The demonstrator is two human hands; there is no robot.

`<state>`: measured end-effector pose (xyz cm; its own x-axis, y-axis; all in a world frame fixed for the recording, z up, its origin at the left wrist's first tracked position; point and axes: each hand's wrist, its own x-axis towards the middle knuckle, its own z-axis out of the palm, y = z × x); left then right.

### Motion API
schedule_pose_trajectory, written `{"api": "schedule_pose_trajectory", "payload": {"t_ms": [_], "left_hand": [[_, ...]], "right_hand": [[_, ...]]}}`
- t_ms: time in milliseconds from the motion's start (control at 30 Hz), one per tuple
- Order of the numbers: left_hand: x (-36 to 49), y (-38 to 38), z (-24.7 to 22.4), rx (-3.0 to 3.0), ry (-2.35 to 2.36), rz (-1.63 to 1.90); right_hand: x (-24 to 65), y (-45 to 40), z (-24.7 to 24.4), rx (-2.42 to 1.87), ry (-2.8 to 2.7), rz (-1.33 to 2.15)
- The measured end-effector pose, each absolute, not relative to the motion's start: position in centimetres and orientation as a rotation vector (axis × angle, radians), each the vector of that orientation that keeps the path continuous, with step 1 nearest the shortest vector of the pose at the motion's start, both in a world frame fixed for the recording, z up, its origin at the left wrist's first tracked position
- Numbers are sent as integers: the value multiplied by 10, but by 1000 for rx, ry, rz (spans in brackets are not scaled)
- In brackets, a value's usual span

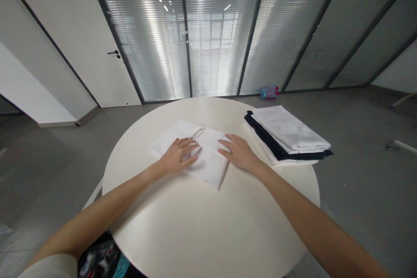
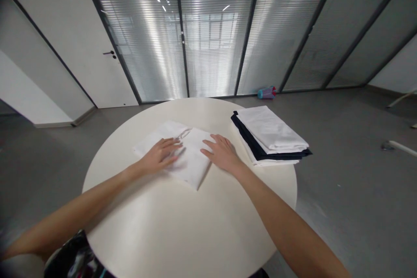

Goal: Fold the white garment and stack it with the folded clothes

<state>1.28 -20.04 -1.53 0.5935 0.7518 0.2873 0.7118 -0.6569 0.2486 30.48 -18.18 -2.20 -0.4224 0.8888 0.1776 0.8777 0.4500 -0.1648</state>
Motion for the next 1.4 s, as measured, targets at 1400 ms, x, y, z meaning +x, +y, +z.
{"api": "schedule_pose_trajectory", "payload": {"t_ms": [1400], "left_hand": [[-65,-309,-26,2231,1090,654]], "right_hand": [[312,-309,17,-765,-2117,642]]}}
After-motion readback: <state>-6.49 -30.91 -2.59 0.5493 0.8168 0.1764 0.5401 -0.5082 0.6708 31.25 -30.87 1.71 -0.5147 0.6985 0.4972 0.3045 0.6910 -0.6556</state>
